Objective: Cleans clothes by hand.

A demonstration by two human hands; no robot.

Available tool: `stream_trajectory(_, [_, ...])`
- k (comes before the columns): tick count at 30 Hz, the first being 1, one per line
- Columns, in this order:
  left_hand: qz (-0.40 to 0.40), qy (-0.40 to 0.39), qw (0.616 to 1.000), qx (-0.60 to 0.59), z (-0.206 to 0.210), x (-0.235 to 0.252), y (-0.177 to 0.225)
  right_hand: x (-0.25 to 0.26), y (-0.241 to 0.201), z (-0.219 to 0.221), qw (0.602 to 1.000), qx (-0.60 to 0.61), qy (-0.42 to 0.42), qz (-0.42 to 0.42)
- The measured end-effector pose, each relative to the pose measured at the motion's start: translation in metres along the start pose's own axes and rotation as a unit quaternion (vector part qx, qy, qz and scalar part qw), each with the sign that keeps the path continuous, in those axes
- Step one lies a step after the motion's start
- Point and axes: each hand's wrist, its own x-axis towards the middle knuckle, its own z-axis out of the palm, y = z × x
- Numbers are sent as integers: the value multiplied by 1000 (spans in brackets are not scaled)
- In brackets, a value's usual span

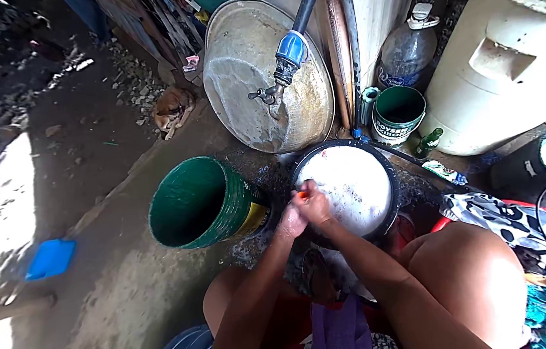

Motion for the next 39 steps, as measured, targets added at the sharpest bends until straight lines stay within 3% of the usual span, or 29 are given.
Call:
stream_trajectory(3, [-3, 2, 1000, 27, -11, 3, 5, 26, 64, -23, 984, -3, 82, 156])
stream_trajectory(5, [-31, 8, 998, 56, -24, 6, -13, 26, 106, -25, 966, -17, 87, 244])
stream_trajectory(7, [-65, 57, 983, 165, -37, 12, -38, 19, 141, -22, 959, -26, 36, 279])
stream_trajectory(10, [-28, 178, 937, 300, -41, 22, -59, 12, 162, -30, 956, -21, 16, 293])
stream_trajectory(12, [-2, 192, 942, 275, -32, 24, -56, 7, 149, -21, 965, -9, 29, 260])
stream_trajectory(15, [-41, 141, 980, 133, -17, 27, -44, -4, 83, 9, 982, 76, 30, 172])
stream_trajectory(17, [-77, 116, 988, 64, -10, 11, -33, -15, 28, 18, 991, 101, -25, 86])
stream_trajectory(19, [-64, 82, 994, 32, -3, -10, -23, -18, -5, 11, 997, 50, -56, 11])
stream_trajectory(23, [-37, -43, 998, 8, 2, -6, -13, 22, 20, -29, 993, -74, -23, 91])
stream_trajectory(26, [-47, -55, 997, -8, 5, -11, -7, 15, 10, -27, 994, -55, -20, 87])
stream_trajectory(28, [-45, -23, 998, -30, 1, -13, -10, -14, -20, -10, 997, -47, -61, -7])
stream_trajectory(30, [-31, 0, 999, -30, 2, -15, -11, -25, -24, 0, 995, -51, -28, -84])
stream_trajectory(34, [-12, -42, 995, 85, 7, -11, 1, 14, 36, -33, 995, -96, -21, 4])
stream_trajectory(36, [-4, -17, 995, 101, 8, -18, 10, 30, 56, -41, 989, -117, -91, -9])
stream_trajectory(39, [24, -33, 998, 39, -6, -30, 23, 44, 44, -44, 964, -85, -250, -22])
